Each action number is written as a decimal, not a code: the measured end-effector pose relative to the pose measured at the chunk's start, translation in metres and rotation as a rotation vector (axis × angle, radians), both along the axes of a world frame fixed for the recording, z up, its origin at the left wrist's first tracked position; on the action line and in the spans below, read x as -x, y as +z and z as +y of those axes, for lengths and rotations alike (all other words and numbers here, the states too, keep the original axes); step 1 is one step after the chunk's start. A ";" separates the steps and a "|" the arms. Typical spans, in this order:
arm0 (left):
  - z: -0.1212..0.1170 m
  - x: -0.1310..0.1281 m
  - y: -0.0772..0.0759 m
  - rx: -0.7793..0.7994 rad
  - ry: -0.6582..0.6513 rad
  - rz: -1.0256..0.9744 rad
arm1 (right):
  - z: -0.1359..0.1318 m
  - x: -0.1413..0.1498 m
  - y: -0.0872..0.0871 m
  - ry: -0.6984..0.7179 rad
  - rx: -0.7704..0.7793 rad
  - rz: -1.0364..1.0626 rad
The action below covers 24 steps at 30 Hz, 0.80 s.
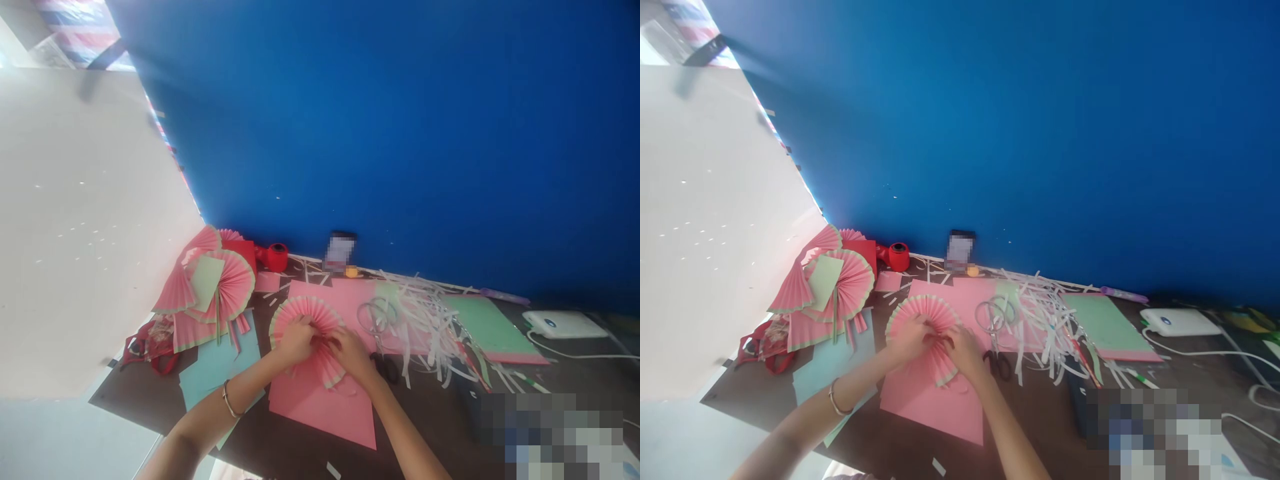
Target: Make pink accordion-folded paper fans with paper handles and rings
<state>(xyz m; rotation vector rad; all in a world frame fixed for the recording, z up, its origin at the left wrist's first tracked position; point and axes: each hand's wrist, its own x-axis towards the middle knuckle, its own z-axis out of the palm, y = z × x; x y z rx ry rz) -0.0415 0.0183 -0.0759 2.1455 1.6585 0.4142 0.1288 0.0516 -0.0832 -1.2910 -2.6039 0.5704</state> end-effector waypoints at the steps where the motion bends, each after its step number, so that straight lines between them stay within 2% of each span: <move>1: 0.000 0.000 0.002 0.009 -0.004 0.003 | 0.000 0.000 0.000 0.006 -0.007 -0.009; 10: 0.006 -0.011 0.029 0.072 -0.007 0.193 | -0.009 0.007 -0.002 0.015 -0.102 -0.126; 17: 0.012 -0.014 0.028 0.085 -0.057 0.256 | -0.011 -0.005 0.003 -0.036 -0.081 -0.142; 24: 0.026 -0.020 0.037 0.090 -0.205 0.336 | -0.008 -0.020 0.009 -0.032 -0.065 -0.136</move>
